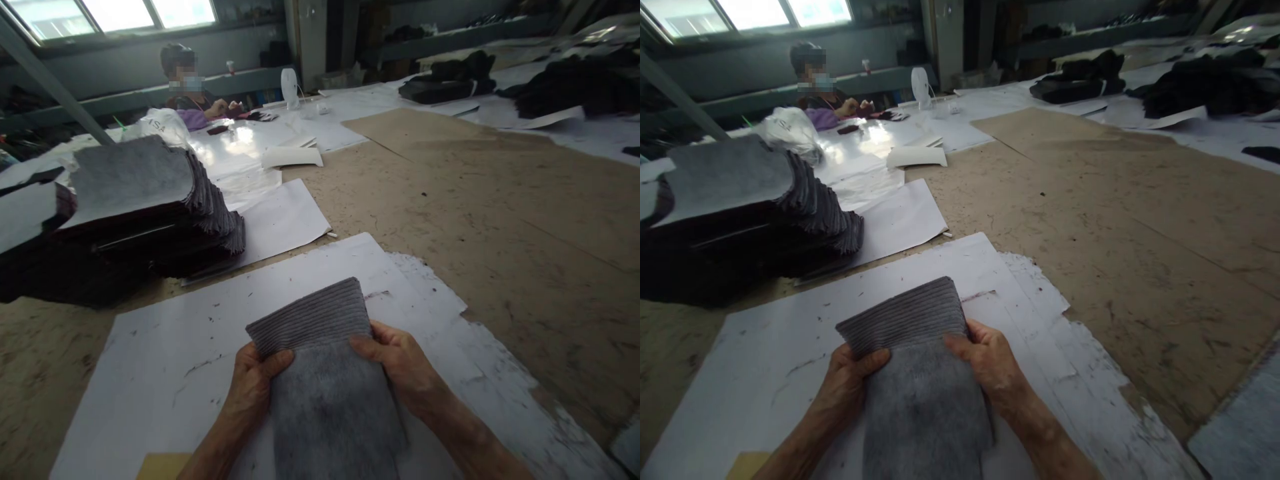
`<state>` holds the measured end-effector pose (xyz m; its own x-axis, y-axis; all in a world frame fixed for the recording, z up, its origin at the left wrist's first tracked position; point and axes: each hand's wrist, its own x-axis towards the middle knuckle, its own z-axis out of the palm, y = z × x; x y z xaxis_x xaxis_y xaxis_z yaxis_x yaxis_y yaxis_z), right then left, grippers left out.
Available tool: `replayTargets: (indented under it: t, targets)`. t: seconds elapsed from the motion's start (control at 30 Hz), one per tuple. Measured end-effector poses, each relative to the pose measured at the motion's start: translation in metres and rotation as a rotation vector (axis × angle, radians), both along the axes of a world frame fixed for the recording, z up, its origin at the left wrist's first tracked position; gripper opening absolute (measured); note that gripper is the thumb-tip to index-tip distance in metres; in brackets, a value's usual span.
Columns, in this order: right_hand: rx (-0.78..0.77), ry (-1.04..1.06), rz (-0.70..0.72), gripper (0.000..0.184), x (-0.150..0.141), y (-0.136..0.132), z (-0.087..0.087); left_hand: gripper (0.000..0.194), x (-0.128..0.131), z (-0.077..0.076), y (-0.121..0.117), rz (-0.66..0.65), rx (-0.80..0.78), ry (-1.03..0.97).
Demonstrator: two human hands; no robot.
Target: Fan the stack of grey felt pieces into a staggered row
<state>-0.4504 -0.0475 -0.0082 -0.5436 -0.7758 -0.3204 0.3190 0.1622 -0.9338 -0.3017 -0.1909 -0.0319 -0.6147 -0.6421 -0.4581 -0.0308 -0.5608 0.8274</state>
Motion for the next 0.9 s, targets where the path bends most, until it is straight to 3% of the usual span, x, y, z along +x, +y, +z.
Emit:
replayTargets:
  t: [0.07,0.17,0.23,0.4,0.6,0.7,0.83,0.9]
  targets:
    - [0.008,0.177,-0.122,0.026,0.008,0.002,-0.008,0.028,0.001,0.001,-0.001,-0.009,0.016,0.011]
    - [-0.010,0.267,-0.226,0.022,0.014,0.002,-0.018,0.033,-0.001,0.005,-0.004,-0.063,0.072,0.029]
    - [-0.010,0.249,-0.207,0.025,0.011,0.001,-0.018,0.035,-0.003,0.008,-0.005,-0.103,0.074,0.020]
    - [-0.004,0.015,-0.001,0.033,-0.002,0.001,-0.004,0.034,-0.005,0.008,-0.002,-0.077,-0.054,-0.026]
    - [0.068,0.325,-0.219,0.025,0.009,0.006,-0.018,0.031,-0.003,0.006,-0.001,-0.123,-0.064,-0.029]
    - [0.082,0.349,-0.217,0.026,0.006,0.004,-0.019,0.033,-0.006,0.008,0.000,-0.159,-0.080,-0.050]
    - [0.128,0.333,-0.078,0.032,-0.002,0.004,-0.011,0.032,-0.013,0.009,0.007,-0.079,-0.305,-0.115]
    - [0.200,0.414,-0.078,0.032,0.001,0.006,-0.010,0.030,-0.013,0.008,0.012,-0.067,-0.452,-0.153]
